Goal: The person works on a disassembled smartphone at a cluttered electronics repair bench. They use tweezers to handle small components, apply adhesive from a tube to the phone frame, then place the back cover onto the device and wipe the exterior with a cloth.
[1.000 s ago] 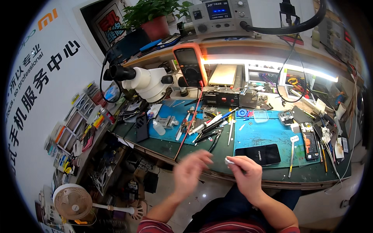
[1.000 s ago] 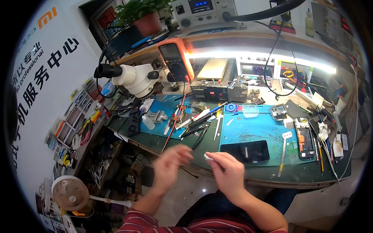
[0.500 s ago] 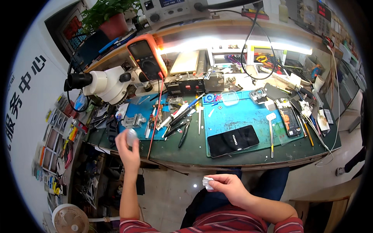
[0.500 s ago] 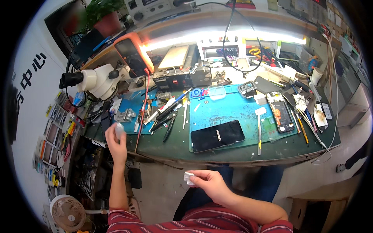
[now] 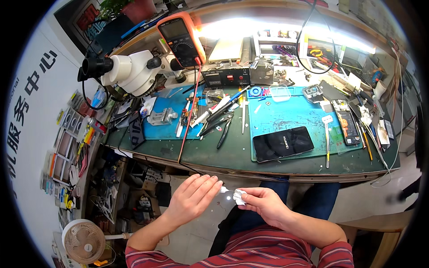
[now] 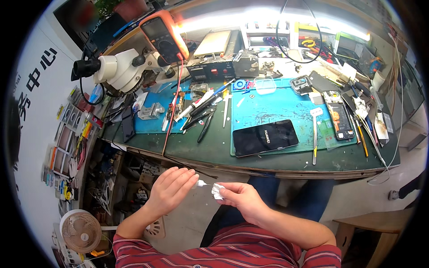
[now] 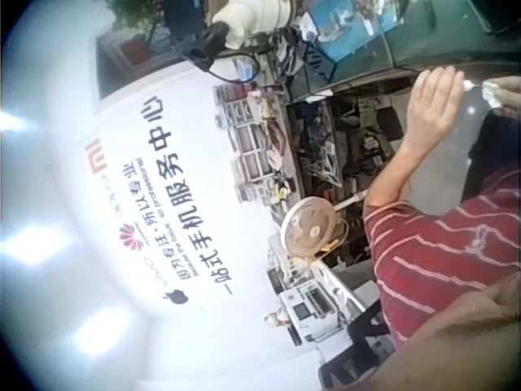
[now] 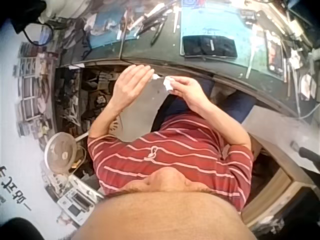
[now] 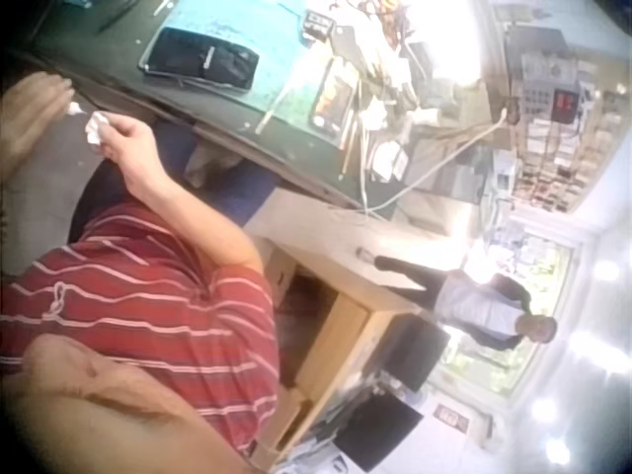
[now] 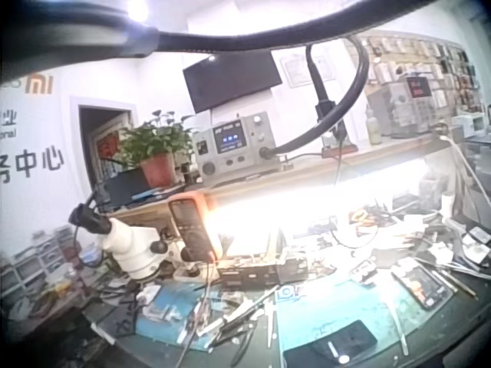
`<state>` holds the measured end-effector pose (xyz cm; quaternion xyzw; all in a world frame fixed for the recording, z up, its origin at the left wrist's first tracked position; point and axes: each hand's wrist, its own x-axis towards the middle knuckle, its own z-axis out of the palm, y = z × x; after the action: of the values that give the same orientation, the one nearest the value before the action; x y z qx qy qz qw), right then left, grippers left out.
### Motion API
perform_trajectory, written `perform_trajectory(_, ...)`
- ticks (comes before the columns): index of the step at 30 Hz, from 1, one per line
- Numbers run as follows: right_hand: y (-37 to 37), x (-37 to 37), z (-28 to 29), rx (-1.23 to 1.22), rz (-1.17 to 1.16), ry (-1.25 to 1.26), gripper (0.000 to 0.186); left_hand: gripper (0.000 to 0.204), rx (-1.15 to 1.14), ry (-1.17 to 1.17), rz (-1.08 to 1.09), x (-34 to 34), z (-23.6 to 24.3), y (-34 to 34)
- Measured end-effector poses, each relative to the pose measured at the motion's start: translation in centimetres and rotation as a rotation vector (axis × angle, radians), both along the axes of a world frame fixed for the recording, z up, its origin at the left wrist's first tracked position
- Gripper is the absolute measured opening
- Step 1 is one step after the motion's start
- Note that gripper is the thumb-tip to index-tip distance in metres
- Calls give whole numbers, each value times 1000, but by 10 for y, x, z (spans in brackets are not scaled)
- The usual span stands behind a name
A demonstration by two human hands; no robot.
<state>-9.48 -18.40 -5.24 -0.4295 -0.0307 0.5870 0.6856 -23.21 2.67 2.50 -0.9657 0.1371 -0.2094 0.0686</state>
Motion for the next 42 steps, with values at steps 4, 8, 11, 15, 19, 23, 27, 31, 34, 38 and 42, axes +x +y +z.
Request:
perform_trajectory(4,2,0,0,12,-2,0,37,39,37,15,-10,-3,-1,1)
perform_trajectory(8,2,1,2,15,0,-8,36,37,16,-11,25,-3,4,5)
perform_trajectory(11,2,-1,1,13,11,-2,36,36,53,-4,-14,-6,5,-2)
perform_trajectory(15,2,-1,3,23,13,-10,36,37,50,-2,23,-5,15,5)
perform_trajectory(19,3,-1,3,28,12,2,37,38,79,11,-15,-5,13,-2)
perform_trajectory(23,1,-1,3,28,11,3,39,38,66,1,5,-3,15,1)
perform_trajectory(27,2,-1,1,34,23,0,39,38,74,18,-29,-4,14,-7)
perform_trajectory(31,4,-2,5,14,44,-16,38,39,57,19,22,-4,10,2)
perform_trajectory(34,-2,4,11,58,31,23,38,45,-214,13,121,-5,3,18)
perform_trajectory(38,-17,15,30,94,38,-55,35,39,-1355,-291,296,-1,-29,85)
perform_trajectory(42,-51,40,55,63,-40,-446,31,41,-1034,-486,582,2,-49,169)
